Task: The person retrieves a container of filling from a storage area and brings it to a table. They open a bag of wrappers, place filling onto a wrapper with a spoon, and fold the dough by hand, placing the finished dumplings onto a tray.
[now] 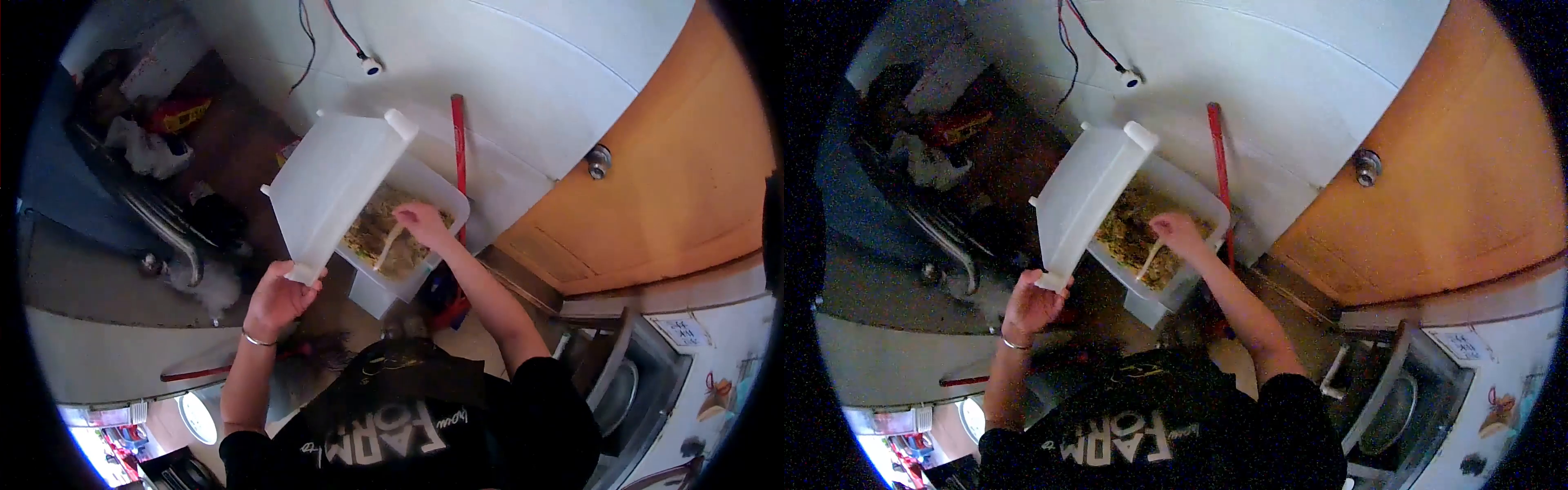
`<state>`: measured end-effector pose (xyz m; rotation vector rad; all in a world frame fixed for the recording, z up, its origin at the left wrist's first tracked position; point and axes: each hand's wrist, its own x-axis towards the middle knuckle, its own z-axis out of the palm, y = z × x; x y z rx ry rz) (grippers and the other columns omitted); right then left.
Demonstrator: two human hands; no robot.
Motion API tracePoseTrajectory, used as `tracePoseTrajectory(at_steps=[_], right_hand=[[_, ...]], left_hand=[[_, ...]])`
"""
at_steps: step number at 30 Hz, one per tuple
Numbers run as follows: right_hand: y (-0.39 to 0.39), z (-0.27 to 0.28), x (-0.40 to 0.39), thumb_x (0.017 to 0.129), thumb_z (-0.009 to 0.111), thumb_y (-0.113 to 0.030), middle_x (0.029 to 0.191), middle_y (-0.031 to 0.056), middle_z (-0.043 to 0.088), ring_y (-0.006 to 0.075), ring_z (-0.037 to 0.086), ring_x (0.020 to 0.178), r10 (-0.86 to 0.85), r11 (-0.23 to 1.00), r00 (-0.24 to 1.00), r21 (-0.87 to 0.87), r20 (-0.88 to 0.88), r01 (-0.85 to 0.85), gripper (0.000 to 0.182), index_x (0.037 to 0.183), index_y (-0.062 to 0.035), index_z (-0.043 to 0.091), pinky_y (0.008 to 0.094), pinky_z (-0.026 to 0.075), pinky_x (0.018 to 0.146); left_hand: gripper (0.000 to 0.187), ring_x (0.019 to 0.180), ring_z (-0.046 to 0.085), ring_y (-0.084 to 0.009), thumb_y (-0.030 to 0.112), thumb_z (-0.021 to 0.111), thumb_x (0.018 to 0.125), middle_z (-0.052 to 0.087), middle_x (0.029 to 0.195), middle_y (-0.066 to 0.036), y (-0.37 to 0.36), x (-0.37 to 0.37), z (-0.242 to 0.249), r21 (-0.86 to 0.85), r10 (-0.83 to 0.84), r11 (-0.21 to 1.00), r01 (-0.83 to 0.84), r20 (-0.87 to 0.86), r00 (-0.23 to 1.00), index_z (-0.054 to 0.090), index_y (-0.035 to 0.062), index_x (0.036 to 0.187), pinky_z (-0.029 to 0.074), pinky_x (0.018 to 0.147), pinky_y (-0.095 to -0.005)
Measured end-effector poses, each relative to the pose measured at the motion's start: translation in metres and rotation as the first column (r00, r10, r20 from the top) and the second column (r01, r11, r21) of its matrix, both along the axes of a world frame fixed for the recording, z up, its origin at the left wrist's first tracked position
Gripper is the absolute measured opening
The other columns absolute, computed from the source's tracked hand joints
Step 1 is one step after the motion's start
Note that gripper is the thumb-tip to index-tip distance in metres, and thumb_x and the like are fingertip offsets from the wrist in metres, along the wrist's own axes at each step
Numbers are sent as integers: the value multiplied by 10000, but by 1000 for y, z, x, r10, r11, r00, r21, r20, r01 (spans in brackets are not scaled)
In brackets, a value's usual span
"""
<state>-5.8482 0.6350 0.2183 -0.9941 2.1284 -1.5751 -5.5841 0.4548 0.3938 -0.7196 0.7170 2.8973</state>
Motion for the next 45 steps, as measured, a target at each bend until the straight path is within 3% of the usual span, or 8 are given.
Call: tracePoseTrajectory(at_steps=[7, 14, 23, 25, 27, 39, 40, 45], right_hand=[[-121, -58, -42, 842, 553, -194, 1027, 159, 649, 345, 614, 926, 200, 892, 975, 430, -99, -139, 255, 1036, -64, 654, 427, 496, 808], [-265, -264, -101, 841, 483, -119, 1310, 162, 500, 334, 509, 1164, 129, 956, 947, 292, -294, -40, 492, 1331, -79, 452, 434, 436, 961], [-253, -136, -65, 839, 505, -137, 1180, 168, 589, 347, 574, 1073, 129, 823, 992, 558, 1, -107, 427, 1261, -77, 506, 468, 474, 894], [-276, -188, -73, 875, 450, -462, 1063, 112, 659, 242, 608, 1029, -156, 906, 968, 419, 199, 60, 504, 1165, -78, 598, 352, 440, 917], [-277, -177, -78, 828, 556, -145, 1011, 204, 637, 337, 637, 927, -35, 825, 998, 565, 49, 1, 360, 1180, -70, 556, 437, 535, 754], [-263, -160, -91, 784, 567, -431, 849, 95, 681, 284, 655, 778, 201, 767, 927, 639, -316, 52, 341, 905, -143, 703, 408, 507, 671], [-254, -185, -98, 792, 595, -375, 839, 118, 671, 323, 642, 771, 74, 981, 930, 196, -361, -2, 306, 904, -102, 675, 429, 501, 668], [-205, -120, -112, 797, 617, -320, 816, 131, 658, 336, 627, 744, 24, 970, 828, 214, -561, 117, 274, 894, -66, 648, 436, 496, 664]], left_hand=[[446, 830, 644, -297, 233, 601, 817, 617, 1009, -246, -3, 31, 24, -74, 87, 993, -87, -3, 996, 529, -75, 1131, 565, 746, -354], [476, 786, 636, -326, 272, 596, 808, 598, 997, -290, -11, 79, 31, -177, 211, 958, -226, -97, 973, 526, -49, 1153, 547, 680, -377], [499, 800, 627, -356, 252, 588, 754, 597, 991, -291, -17, 108, 22, -196, 305, 931, -307, -41, 952, 537, -81, 1121, 538, 628, -393], [428, 814, 624, -380, 242, 567, 758, 600, 974, -285, -21, 110, 22, -198, 313, 929, -313, -29, 949, 586, -44, 1077, 537, 570, -406], [436, 843, 615, -366, 246, 580, 755, 596, 1001, -277, -22, 108, 22, -270, 278, 929, -254, 54, 959, 579, -37, 1086, 532, 619, -420], [565, 892, 580, -217, 302, 619, 798, 573, 1078, -141, -23, 82, 33, -240, 141, 962, -130, 27, 990, 452, 21, 1258, 490, 791, -309], [565, 892, 580, -217, 302, 619, 798, 573, 1078, -141, -25, 83, 31, -237, 155, 961, -145, 26, 988, 452, 21, 1258, 490, 791, -309], [504, 826, 604, -191, 303, 611, 795, 597, 1039, -115, -29, 79, 26, -232, 121, 966, -113, 17, 993, 499, 30, 1203, 512, 747, -289]])
